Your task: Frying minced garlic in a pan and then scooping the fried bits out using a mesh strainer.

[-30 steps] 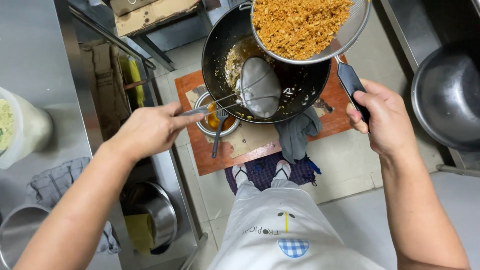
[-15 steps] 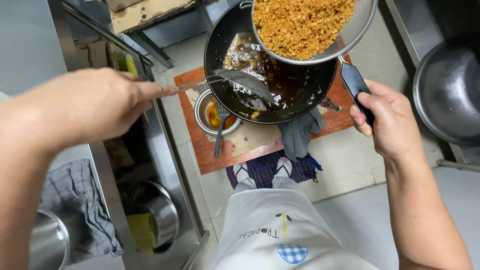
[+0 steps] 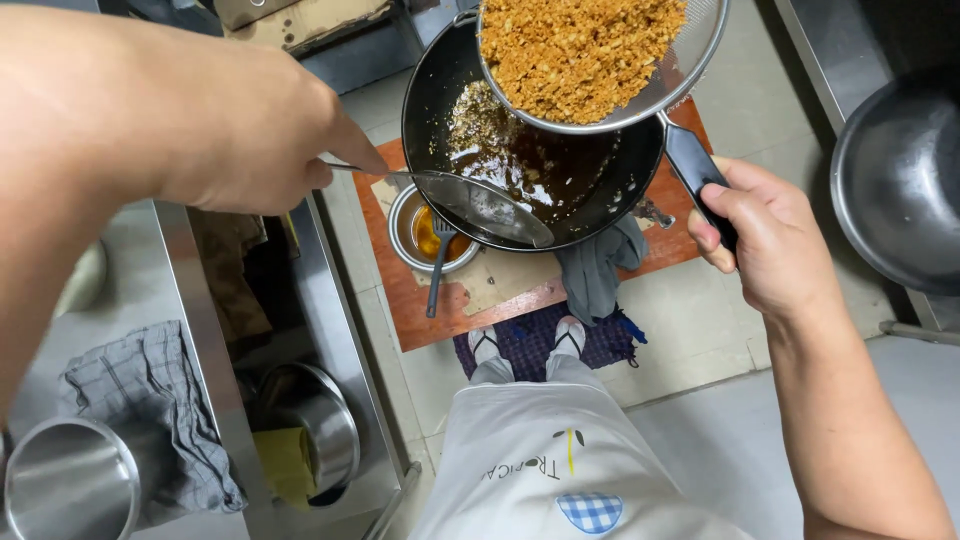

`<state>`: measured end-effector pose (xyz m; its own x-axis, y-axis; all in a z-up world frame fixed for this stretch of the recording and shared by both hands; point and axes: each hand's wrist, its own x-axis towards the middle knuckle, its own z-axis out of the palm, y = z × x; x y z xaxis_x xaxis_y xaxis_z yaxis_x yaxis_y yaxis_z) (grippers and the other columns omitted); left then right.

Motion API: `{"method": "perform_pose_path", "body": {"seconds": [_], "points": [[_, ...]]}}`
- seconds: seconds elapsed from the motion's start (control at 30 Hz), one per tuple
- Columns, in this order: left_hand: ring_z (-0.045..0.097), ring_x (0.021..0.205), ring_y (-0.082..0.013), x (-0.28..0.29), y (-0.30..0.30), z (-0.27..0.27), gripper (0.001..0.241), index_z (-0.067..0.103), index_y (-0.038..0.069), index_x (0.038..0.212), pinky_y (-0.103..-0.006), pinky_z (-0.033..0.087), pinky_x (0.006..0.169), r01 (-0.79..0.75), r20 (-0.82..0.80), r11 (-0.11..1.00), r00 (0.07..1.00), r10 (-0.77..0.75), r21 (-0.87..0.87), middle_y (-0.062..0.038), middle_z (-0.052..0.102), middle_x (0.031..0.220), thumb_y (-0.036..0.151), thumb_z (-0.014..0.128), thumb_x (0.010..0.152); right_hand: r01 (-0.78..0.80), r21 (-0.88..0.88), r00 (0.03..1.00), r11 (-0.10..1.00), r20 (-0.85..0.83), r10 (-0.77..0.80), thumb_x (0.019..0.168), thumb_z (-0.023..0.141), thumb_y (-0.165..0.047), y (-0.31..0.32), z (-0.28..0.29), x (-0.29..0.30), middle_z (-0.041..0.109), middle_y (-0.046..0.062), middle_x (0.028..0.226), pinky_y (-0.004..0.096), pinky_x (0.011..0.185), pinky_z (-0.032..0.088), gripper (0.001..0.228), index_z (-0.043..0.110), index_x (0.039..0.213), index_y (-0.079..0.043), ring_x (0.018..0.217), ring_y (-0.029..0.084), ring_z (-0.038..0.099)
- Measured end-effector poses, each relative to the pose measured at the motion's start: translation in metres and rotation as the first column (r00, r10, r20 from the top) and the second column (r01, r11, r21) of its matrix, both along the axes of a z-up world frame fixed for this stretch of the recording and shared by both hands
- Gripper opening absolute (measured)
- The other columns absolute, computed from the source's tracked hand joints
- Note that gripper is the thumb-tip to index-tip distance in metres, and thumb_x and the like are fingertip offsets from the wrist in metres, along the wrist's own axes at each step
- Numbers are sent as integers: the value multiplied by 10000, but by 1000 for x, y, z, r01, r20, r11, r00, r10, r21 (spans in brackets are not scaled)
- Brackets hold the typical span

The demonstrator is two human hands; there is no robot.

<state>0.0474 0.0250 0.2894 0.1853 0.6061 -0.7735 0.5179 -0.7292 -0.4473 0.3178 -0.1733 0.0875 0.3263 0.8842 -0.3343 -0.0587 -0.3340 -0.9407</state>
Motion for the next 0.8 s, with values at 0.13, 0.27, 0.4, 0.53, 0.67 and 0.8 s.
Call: {"method": "perform_pose_path", "body": {"seconds": [0.13,0.27,0.4,0.53,0.67,0.8], "points": [[739,1207,-296,15,-8,-3,771,519,610,1503,-406,588,1032,-91,37,994,995,93,-64,17,787,1296,72,448,956,-2,11,1000,1000,-22,3,1027,469,-145,-1,-6,4,445,63,646,249,481,209,212,628,1107,-30,501,115,310],[754,826,-371,13,-7,-3,588,586,348,1288,-453,599,678,-169,61,984,983,172,-55,-108,794,979,-37,415,877,-2,9,999,1000,-34,3,1025,467,-140,-1,-8,7,454,71,637,247,456,198,254,635,1176,-24,479,115,311],[735,852,-284,-2,1,-7,688,439,751,1499,-393,567,764,2,22,1000,1000,-2,5,-48,826,894,245,428,1033,-13,-1,1000,1000,-24,13,1026,466,-143,-1,-6,6,457,67,644,251,460,207,275,645,1199,-26,484,120,313],[734,777,-340,-3,2,-19,394,823,95,961,-432,541,670,24,23,998,999,-25,56,-107,822,866,354,528,995,-17,13,1000,1000,-23,17,1024,460,-132,0,-7,4,446,68,637,243,460,202,274,650,1186,-18,482,113,304],[757,948,-313,4,-6,-20,888,470,645,1533,-396,592,848,-97,49,994,994,100,-53,-57,801,1143,26,422,898,-32,30,999,999,-23,33,1022,460,-135,-2,-10,4,449,62,628,247,471,215,277,647,1191,-19,470,110,309],[766,971,-294,-5,-4,-15,835,454,665,1550,-361,588,892,-150,116,985,980,159,-80,-6,811,1209,82,381,956,-34,-1,999,999,-22,34,1020,458,-135,-3,-4,4,450,61,631,248,469,203,280,647,1190,-15,476,110,302]]}}
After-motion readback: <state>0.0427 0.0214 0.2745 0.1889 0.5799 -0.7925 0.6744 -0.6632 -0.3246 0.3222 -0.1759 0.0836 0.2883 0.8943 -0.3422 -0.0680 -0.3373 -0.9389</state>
